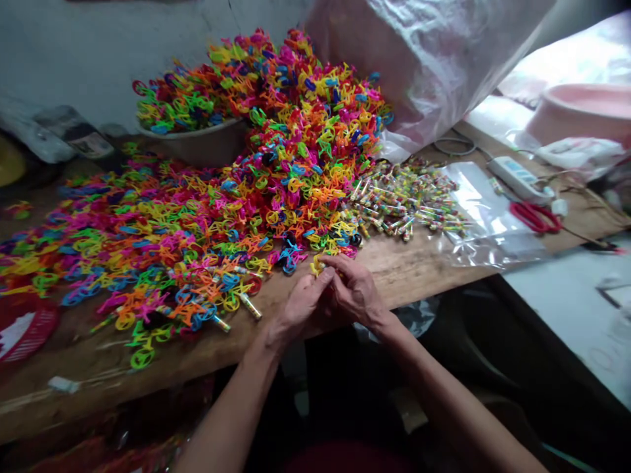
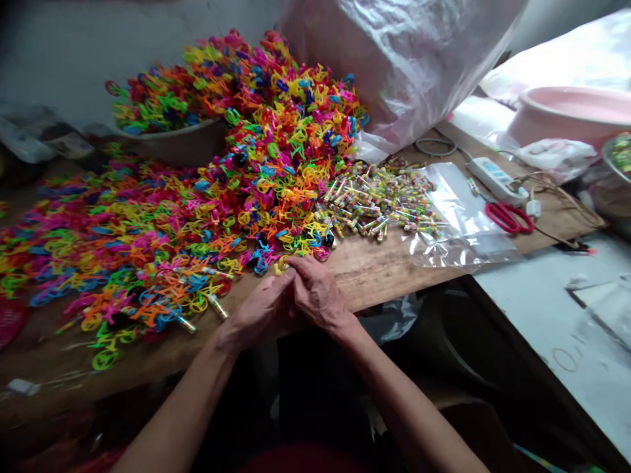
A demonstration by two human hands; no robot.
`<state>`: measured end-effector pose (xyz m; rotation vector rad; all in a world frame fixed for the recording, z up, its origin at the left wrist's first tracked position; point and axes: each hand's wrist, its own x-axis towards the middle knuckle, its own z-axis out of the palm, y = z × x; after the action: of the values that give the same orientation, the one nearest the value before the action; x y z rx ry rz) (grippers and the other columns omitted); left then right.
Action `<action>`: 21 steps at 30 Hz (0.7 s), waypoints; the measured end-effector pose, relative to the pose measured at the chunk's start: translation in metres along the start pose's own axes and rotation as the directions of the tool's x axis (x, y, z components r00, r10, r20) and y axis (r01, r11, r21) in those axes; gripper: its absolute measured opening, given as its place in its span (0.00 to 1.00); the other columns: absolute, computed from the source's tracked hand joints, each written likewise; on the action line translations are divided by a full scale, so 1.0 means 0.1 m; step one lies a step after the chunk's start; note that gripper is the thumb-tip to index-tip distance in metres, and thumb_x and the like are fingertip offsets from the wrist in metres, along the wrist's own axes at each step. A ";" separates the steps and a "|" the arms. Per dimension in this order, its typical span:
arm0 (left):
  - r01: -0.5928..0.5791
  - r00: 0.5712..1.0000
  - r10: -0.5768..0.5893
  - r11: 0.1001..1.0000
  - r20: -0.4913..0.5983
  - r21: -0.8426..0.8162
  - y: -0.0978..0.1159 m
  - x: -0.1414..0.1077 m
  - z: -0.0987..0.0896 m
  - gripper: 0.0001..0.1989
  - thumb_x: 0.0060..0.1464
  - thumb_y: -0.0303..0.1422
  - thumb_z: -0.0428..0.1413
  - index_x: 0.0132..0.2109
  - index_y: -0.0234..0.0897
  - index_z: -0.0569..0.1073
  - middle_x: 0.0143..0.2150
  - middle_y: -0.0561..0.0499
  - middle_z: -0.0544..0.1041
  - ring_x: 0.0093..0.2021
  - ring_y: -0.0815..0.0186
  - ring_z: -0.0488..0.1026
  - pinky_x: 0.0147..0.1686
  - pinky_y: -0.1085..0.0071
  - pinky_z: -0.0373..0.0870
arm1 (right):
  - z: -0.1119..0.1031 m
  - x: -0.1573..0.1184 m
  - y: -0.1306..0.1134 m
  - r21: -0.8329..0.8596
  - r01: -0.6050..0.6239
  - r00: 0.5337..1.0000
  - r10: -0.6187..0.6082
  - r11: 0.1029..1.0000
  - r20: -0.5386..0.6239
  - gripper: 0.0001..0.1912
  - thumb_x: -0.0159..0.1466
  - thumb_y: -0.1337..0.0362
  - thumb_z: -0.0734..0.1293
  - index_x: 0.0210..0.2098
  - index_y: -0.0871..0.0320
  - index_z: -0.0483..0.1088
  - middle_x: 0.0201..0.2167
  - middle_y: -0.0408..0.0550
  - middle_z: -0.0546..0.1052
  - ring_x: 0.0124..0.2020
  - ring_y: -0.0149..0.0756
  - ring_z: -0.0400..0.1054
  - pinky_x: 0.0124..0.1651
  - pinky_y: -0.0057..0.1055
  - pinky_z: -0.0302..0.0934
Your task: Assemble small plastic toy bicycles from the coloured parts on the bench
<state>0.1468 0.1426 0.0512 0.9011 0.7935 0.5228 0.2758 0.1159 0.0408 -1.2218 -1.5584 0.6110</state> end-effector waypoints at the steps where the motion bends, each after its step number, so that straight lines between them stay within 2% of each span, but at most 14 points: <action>1: 0.002 0.999 -0.001 1.000 0.051 -0.029 0.03 -0.03 -0.03 0.18 0.57 0.42 0.52 0.41 0.28 0.71 0.27 0.47 0.72 0.23 0.70 0.66 0.22 0.76 0.60 | -0.07 -0.01 0.01 0.043 -0.039 0.999 0.038 0.998 0.007 0.14 0.64 0.69 0.59 0.47 0.57 0.69 0.43 0.48 0.72 0.44 0.35 0.67 0.49 0.32 0.62; 3: 0.009 0.996 0.000 0.995 0.093 -0.101 0.11 -0.11 -0.11 0.16 0.59 0.38 0.50 0.47 0.29 0.69 0.37 0.42 0.74 0.26 0.70 0.68 0.23 0.76 0.61 | -0.18 -0.05 0.01 0.150 -0.142 0.990 0.144 0.978 -0.005 0.14 0.65 0.66 0.60 0.49 0.56 0.68 0.45 0.48 0.72 0.46 0.35 0.67 0.50 0.32 0.62; 5: 0.024 0.998 -0.016 0.990 0.062 -0.137 0.14 -0.18 -0.17 0.14 0.59 0.34 0.50 0.47 0.29 0.67 0.43 0.38 0.73 0.27 0.70 0.69 0.23 0.77 0.60 | -0.23 -0.14 0.01 0.242 -0.245 0.966 0.258 0.939 -0.022 0.13 0.64 0.63 0.63 0.48 0.57 0.68 0.44 0.48 0.72 0.45 0.36 0.67 0.49 0.32 0.63; 8: 0.064 0.997 -0.058 0.989 0.050 -0.132 0.11 -0.22 -0.22 0.09 0.58 0.31 0.50 0.43 0.28 0.65 0.43 0.36 0.73 0.24 0.69 0.70 0.19 0.78 0.58 | -0.18 -0.26 -0.01 0.367 -0.334 0.938 0.345 0.868 0.038 0.11 0.62 0.60 0.66 0.42 0.58 0.70 0.38 0.48 0.74 0.37 0.36 0.71 0.42 0.31 0.67; 11: 0.096 0.992 -0.086 0.989 0.096 -0.113 0.04 -0.20 -0.21 0.10 0.57 0.29 0.51 0.46 0.29 0.66 0.46 0.37 0.72 0.24 0.70 0.70 0.17 0.79 0.60 | -0.12 -0.31 -0.06 0.378 -0.292 0.952 0.307 0.878 0.023 0.10 0.63 0.60 0.64 0.42 0.58 0.71 0.40 0.49 0.74 0.36 0.36 0.71 0.39 0.29 0.67; 14: 0.096 0.995 -0.094 0.989 0.017 -0.110 0.01 -0.21 -0.19 0.14 0.57 0.29 0.52 0.50 0.29 0.66 0.47 0.38 0.72 0.27 0.69 0.73 0.25 0.77 0.70 | -0.12 -0.32 -0.08 0.193 -0.198 0.979 0.204 0.961 -0.011 0.09 0.65 0.63 0.62 0.43 0.57 0.71 0.40 0.48 0.73 0.40 0.34 0.69 0.42 0.28 0.64; 17: 0.140 0.988 -0.146 0.984 -0.045 -0.114 0.02 -0.24 -0.17 0.14 0.57 0.29 0.53 0.49 0.27 0.67 0.45 0.37 0.73 0.30 0.67 0.74 0.30 0.75 0.73 | -0.16 -0.34 -0.04 0.094 -0.156 0.988 0.155 0.983 0.014 0.10 0.66 0.66 0.60 0.44 0.58 0.70 0.40 0.48 0.72 0.41 0.34 0.67 0.44 0.30 0.62; 21: 0.150 0.989 -0.148 0.981 0.021 -0.127 0.01 -0.30 -0.13 0.11 0.57 0.28 0.52 0.46 0.26 0.67 0.45 0.37 0.72 0.32 0.66 0.74 0.31 0.73 0.73 | -0.16 -0.37 -0.02 0.102 -0.162 0.986 0.155 0.982 0.067 0.08 0.65 0.67 0.60 0.43 0.58 0.68 0.39 0.47 0.71 0.39 0.33 0.66 0.44 0.31 0.63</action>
<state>0.1181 0.1291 0.0588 0.7192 0.8007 0.4315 0.2885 0.0780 0.0335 -1.2645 -1.4657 0.8298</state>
